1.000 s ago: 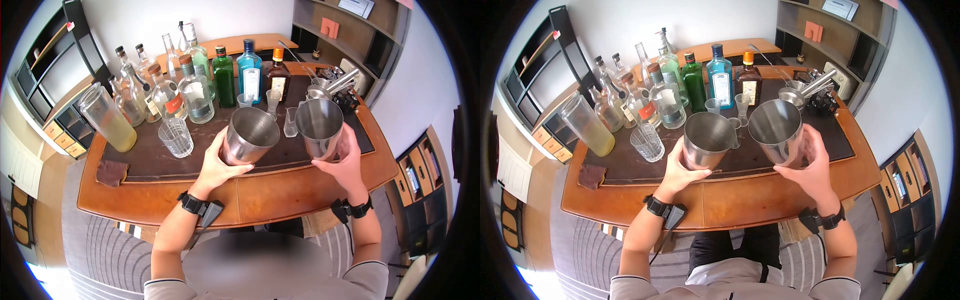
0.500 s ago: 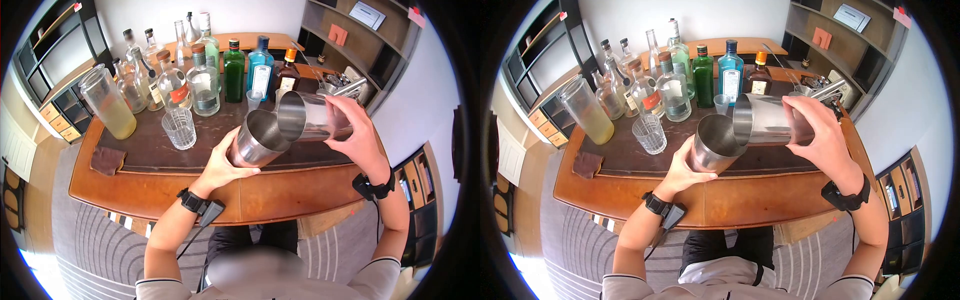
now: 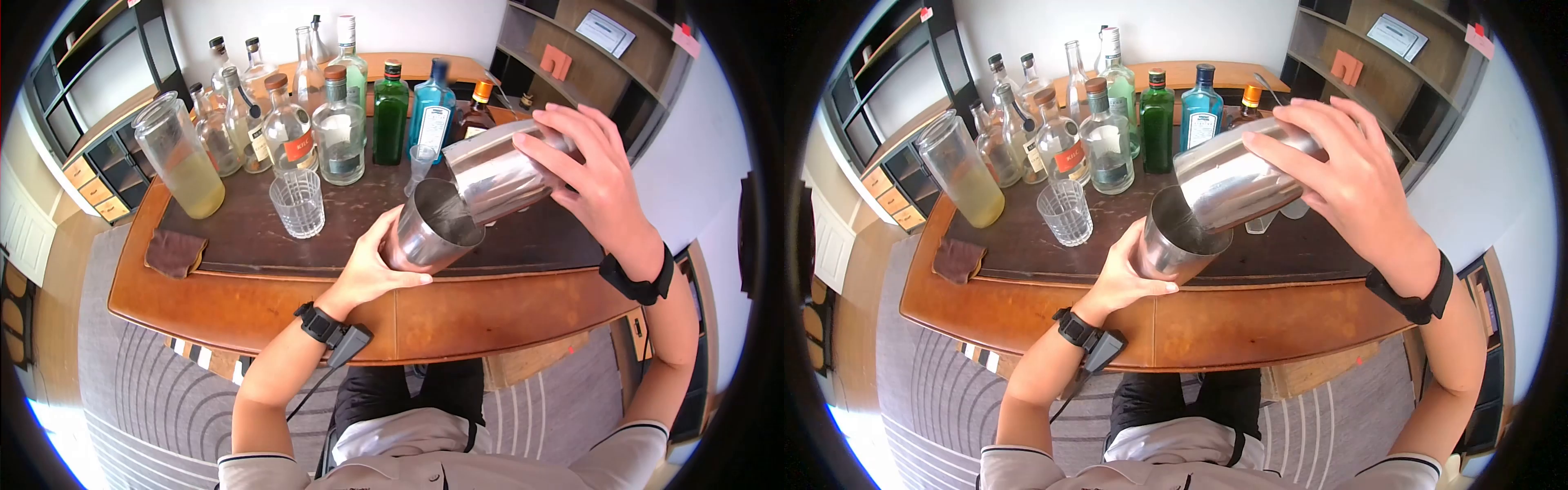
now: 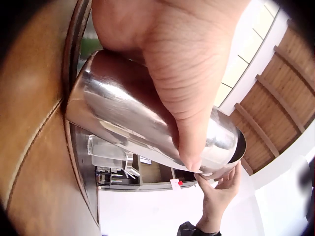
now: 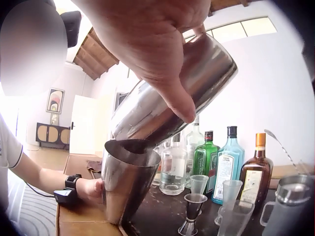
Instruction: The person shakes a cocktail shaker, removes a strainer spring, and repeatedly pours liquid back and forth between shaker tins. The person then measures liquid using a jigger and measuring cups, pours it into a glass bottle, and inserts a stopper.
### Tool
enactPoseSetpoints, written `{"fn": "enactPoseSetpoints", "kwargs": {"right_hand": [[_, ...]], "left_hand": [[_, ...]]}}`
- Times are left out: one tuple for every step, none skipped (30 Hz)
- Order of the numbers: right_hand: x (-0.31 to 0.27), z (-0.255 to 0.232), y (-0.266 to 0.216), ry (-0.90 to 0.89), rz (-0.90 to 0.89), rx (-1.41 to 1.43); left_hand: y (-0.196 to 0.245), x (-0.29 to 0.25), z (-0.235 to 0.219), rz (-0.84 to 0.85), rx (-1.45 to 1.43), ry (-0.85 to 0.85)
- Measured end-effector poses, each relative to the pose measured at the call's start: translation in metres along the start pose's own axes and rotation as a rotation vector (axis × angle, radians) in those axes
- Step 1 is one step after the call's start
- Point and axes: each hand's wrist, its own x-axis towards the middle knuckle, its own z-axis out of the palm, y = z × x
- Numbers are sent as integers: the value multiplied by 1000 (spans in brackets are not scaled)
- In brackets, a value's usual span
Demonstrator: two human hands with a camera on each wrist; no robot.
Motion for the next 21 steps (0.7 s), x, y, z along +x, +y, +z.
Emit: {"fn": "enactPoseSetpoints", "kwargs": {"right_hand": [[5,-2,0,12,-48,-47],[10,-5,-2,27,-58,-101],[15,-8,-3,27,-60,-100],[20,-11,-4,49,-103,-166],[24,-14,-3,70,-145,-232],[25,-16,0,48,-189,-269],[27,-17,0,48,-192,-270],[30,-18,-1,78,-222,-281],[32,-19,-1,107,-254,-292],[33,-18,-2,108,-257,-291],[33,-17,-2,130,-278,-313],[33,-16,-3,153,-298,-335],[33,-14,-4,154,-300,-334],[32,-11,-5,176,-309,-340],[32,-9,-6,198,-318,-345],[29,-6,-6,192,-322,-355],[27,-3,-7,192,-324,-355],[25,-1,-8,189,-311,-357],[24,1,-10,187,-299,-358],[22,2,-11,166,-293,-336],[19,4,-12,167,-295,-335]], "left_hand": [[-1,0,0,1,-1,4],[-2,0,0,-26,-55,6],[-2,-1,0,-53,-108,7],[-2,-1,1,-52,-109,8],[0,0,1,-28,-80,1],[0,0,1,-5,-51,-6],[0,0,1,-3,-52,-4],[-1,0,0,-4,-45,-7],[-2,0,0,-5,-38,-9],[-1,-1,0,-4,-39,-6],[1,0,1,-17,-57,-6],[2,0,2,-30,-74,-6],[3,-1,2,-29,-74,-4],[4,-1,3,-18,-59,-10],[5,-1,3,-7,-44,-16],[4,-1,3,-6,-45,-15],[3,-1,2,-6,-32,-27],[2,-1,2,-6,-18,-39],[2,-1,1,-5,-17,-37],[2,-2,1,1,-25,-38],[2,-2,1,6,-34,-39]]}}
